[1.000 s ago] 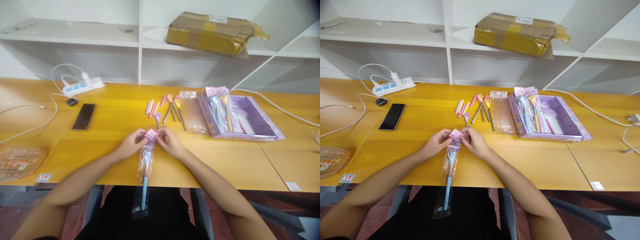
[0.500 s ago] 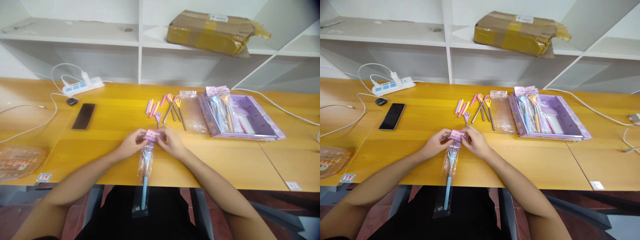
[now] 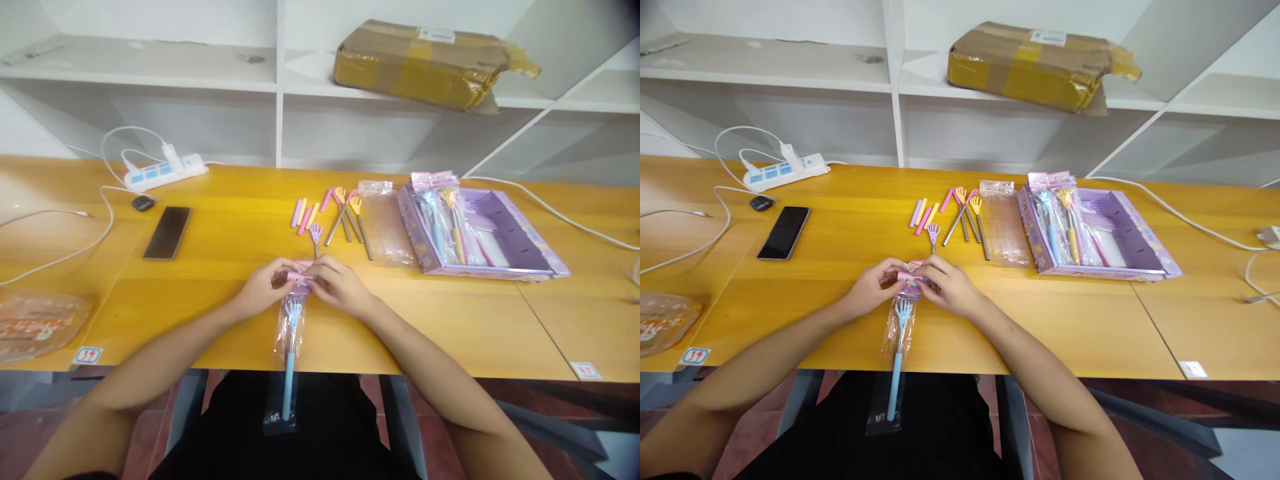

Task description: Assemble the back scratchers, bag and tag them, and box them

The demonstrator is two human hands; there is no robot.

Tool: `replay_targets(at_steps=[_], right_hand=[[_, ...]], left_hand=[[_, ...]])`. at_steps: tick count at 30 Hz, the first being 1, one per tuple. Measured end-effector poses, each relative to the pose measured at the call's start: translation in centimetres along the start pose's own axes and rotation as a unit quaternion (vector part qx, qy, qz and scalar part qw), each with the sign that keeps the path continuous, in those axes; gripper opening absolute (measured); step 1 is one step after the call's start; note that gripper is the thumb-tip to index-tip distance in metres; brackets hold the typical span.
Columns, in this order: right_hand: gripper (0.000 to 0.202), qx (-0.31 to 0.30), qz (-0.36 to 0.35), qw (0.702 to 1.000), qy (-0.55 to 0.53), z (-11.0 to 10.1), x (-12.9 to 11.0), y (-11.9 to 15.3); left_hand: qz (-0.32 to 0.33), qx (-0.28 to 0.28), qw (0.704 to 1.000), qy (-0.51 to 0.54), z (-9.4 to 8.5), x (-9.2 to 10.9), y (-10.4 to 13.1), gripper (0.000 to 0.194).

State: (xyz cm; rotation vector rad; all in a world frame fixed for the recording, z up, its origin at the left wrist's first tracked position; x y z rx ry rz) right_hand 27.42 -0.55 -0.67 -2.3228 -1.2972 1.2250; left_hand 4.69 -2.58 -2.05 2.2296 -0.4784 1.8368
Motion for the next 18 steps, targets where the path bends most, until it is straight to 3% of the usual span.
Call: replay_targets(at_steps=[7, 12, 18], right_hand=[[0.02, 0.025, 0.028, 0.998, -0.041, -0.5, -0.4, -0.4], [0.019, 0.013, 0.05, 0.994, -0.096, -0.6, -0.4, -0.7], [0.023, 0.02, 0.044, 0.994, -0.099, -0.5, -0.1, -0.6]], left_hand=[[0.013, 0.003, 1.0, 0.005, 0.0, 0.0, 0.0, 0.031], [0.033, 0.006, 0.999, -0.031, -0.2, 0.5, 0.0, 0.052], [0.085, -0.001, 0.984, -0.155, -0.2, 1.7, 0.0, 0.033]])
Point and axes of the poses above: each hand's wrist, its own y-axis away from the middle knuckle, its own z-axis out of the palm, x = y × z, the point moved 2 cm from there along -y, towards the middle knuckle, and after that the axes turned 3 degrees about -y, right-handed, at the moved point
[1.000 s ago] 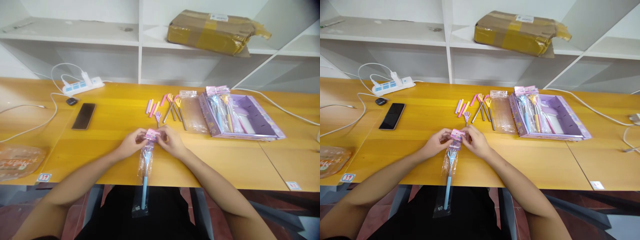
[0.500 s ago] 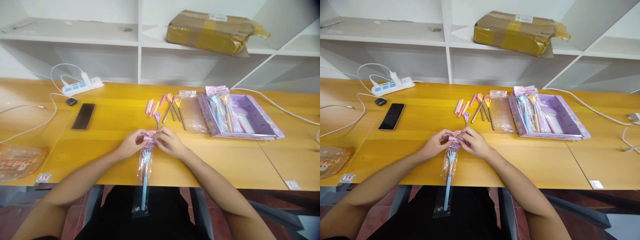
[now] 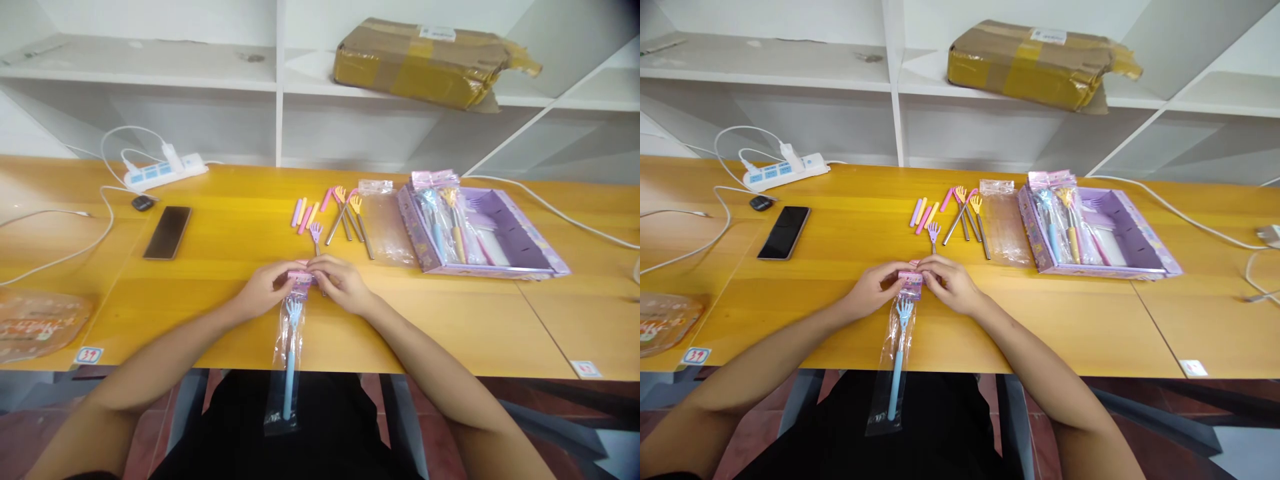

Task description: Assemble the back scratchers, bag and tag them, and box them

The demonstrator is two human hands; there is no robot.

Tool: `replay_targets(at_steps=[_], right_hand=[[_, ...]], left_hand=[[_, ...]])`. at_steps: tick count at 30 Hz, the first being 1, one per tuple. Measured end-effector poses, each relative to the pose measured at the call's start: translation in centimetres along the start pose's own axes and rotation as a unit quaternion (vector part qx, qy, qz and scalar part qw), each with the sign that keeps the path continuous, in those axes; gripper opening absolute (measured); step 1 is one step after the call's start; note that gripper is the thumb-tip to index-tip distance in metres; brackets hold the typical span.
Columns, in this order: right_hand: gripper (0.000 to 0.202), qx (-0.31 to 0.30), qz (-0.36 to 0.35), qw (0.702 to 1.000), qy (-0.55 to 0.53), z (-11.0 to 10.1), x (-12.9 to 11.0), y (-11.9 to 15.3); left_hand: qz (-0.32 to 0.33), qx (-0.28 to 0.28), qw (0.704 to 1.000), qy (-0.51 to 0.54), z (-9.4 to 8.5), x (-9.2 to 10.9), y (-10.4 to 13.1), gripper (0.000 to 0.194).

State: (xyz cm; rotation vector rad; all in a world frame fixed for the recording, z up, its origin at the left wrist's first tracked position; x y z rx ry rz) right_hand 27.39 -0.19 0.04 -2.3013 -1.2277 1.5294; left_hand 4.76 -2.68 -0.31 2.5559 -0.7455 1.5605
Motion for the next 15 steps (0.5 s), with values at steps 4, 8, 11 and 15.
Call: replay_targets(at_steps=[4, 8, 11, 15], right_hand=[[0.025, 0.0, 0.007, 1.0, 0.002, 0.14, 0.2, 0.18], [0.026, 0.011, 0.011, 1.0, 0.001, 0.09, 0.14, 0.21], [0.026, 0.015, 0.006, 1.0, -0.001, 0.08, 0.08, 0.18], [0.026, 0.013, -0.001, 1.0, 0.001, 0.21, 0.08, 0.2]], left_hand=[[-0.008, 0.005, 1.0, -0.005, -0.15, 0.15, -0.02, 0.035], [-0.002, 0.003, 1.0, -0.018, -0.32, 0.24, 0.0, 0.032], [-0.006, -0.012, 0.999, -0.036, -0.3, 0.23, -0.02, 0.032], [-0.001, -0.04, 0.998, -0.057, -0.12, 0.11, -0.01, 0.034]])
Point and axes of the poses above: each hand's wrist, its own y-axis away from the middle knuckle, its own z-axis out of the palm, x = y × z, the point moved 2 cm from there along -y, towards the middle knuckle, and after that the axes turned 3 degrees about -y, right-handed, at the moved point
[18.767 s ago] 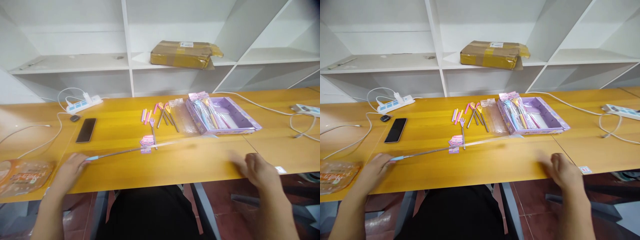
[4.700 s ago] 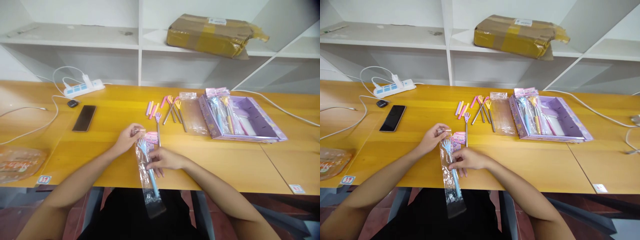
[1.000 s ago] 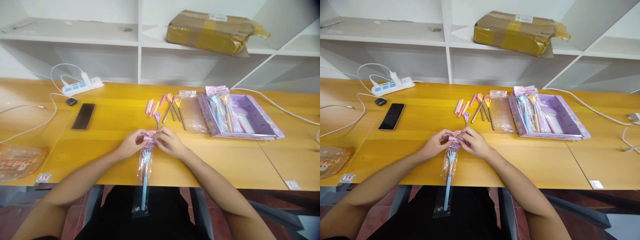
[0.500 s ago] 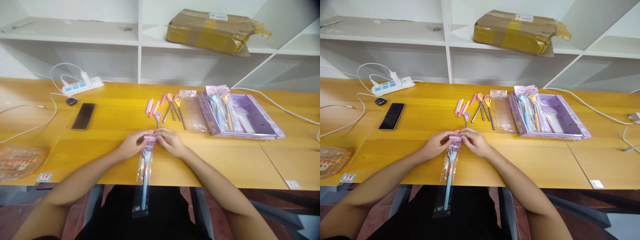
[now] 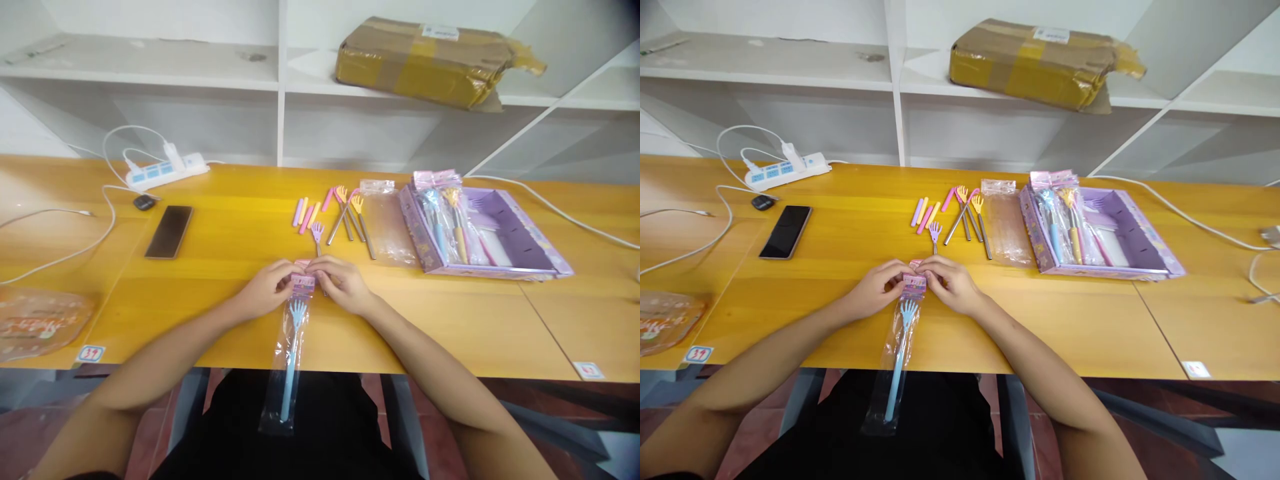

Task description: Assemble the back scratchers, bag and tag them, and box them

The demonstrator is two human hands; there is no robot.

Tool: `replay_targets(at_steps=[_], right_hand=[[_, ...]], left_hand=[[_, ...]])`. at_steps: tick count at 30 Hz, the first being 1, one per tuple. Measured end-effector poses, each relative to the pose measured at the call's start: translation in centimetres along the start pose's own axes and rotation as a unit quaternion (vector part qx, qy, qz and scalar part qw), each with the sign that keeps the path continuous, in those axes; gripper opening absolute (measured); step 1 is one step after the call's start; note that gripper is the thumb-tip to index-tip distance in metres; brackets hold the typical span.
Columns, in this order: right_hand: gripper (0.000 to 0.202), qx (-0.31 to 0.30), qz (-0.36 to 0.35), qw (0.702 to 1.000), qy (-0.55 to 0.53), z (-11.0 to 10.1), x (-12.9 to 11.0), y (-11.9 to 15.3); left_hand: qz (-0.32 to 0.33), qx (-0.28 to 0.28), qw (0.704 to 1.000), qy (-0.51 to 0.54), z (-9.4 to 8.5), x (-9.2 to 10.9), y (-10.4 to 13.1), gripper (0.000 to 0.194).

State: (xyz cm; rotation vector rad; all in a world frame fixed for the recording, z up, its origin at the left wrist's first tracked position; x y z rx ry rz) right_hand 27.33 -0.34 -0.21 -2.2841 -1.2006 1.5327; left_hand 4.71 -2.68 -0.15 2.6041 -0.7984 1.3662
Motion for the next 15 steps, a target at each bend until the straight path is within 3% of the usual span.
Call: replay_targets(at_steps=[15], right_hand=[[0.026, -0.001, 0.0, 1.0, 0.02, 0.69, 0.76, 0.29]], left_hand=[[0.024, -0.027, 0.999, -0.028, -0.36, 0.19, 0.13, 0.028]])
Point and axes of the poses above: each hand's wrist, its own y-axis away from the middle knuckle, its own z-axis out of the palm, x = y × z, the point moved 2 cm from there along -y, towards the middle knuckle, and after that the axes turned 3 degrees about -y, right-handed, at the moved point
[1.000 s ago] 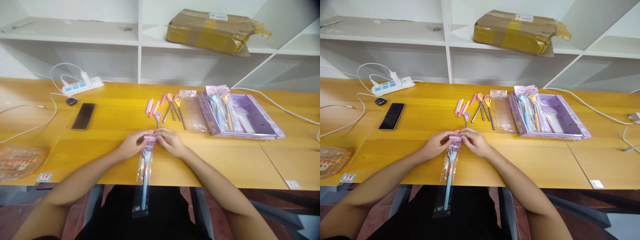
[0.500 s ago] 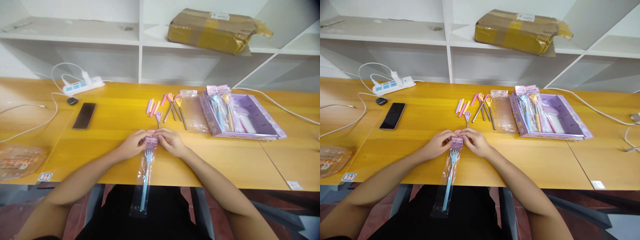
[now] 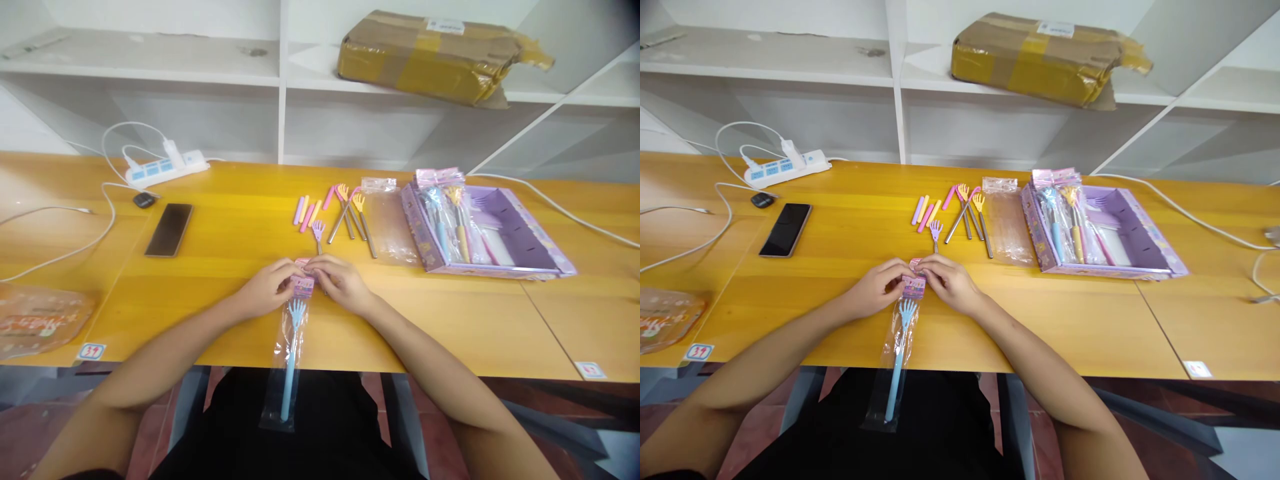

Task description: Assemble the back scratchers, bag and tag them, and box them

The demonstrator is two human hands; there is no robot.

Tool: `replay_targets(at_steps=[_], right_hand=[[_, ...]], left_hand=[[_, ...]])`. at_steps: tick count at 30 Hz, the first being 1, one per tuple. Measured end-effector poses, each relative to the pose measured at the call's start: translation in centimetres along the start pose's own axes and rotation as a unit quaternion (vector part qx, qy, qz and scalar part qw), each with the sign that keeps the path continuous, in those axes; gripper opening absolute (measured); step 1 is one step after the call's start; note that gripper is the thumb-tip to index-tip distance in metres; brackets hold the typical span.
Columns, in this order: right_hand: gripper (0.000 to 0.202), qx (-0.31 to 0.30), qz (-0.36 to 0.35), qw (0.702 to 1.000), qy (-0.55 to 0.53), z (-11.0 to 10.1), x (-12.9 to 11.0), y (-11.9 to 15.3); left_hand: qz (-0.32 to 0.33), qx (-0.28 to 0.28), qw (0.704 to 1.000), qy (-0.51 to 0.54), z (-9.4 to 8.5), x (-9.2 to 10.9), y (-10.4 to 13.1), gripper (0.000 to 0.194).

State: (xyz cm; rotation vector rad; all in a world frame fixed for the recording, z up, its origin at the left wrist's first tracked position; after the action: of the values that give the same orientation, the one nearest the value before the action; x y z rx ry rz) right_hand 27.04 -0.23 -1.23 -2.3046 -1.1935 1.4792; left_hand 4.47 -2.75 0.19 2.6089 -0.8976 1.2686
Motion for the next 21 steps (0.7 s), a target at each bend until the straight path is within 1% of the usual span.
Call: replay_targets(at_steps=[3, 5, 7, 9, 11, 12, 16, 18, 21], right_hand=[[0.026, -0.001, -0.002, 1.0, 0.003, 0.0, -0.1, 0.0], [0.026, 0.003, -0.003, 1.0, 0.003, -0.2, -0.1, 0.0], [0.027, 0.008, 0.001, 1.0, 0.004, -0.5, -0.2, -0.1], [0.027, 0.01, 0.006, 1.0, 0.008, -0.9, -0.3, -0.3], [0.027, 0.011, 0.008, 1.0, 0.011, -1.2, -0.4, -0.4], [0.027, 0.012, 0.007, 1.0, 0.011, -1.3, -0.5, -0.4], [0.026, 0.004, -0.004, 1.0, -0.003, -1.4, -1.0, -0.5], [0.025, -0.007, -0.016, 1.0, -0.012, -1.4, -1.3, -0.5], [0.025, -0.026, -0.031, 0.999, -0.023, -1.4, -1.5, -0.5]], left_hand=[[-0.001, -0.001, 1.0, 0.006, 0.0, 0.1, 0.0, 0.029], [-0.014, 0.009, 1.0, 0.025, 0.2, 0.0, 0.1, 0.03], [-0.046, 0.035, 0.995, 0.078, 0.6, -0.4, 0.2, 0.037], [-0.081, 0.06, 0.984, 0.149, 1.2, -1.0, 0.3, 0.049], [-0.104, 0.063, 0.971, 0.205, 1.6, -1.6, 0.3, 0.057], [-0.113, 0.055, 0.967, 0.223, 1.8, -1.9, 0.3, 0.056], [-0.145, 0.022, 0.954, 0.26, 1.8, -2.6, 0.0, 0.037], [-0.15, 0.022, 0.954, 0.259, 1.7, -2.7, -0.1, 0.031], [-0.15, 0.026, 0.956, 0.251, 1.8, -2.9, -0.1, 0.028]])
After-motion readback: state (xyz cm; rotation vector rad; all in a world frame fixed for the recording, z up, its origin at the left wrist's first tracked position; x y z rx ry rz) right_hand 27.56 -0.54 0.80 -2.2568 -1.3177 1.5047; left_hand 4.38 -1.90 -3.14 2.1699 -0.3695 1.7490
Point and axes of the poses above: each hand's wrist, its own y-axis away from the middle knuckle, its own z-axis out of the palm, x = y × z, the point moved 2 cm from there along -y, towards the middle knuckle, and after that the axes turned 3 degrees about -y, right-handed, at the moved point
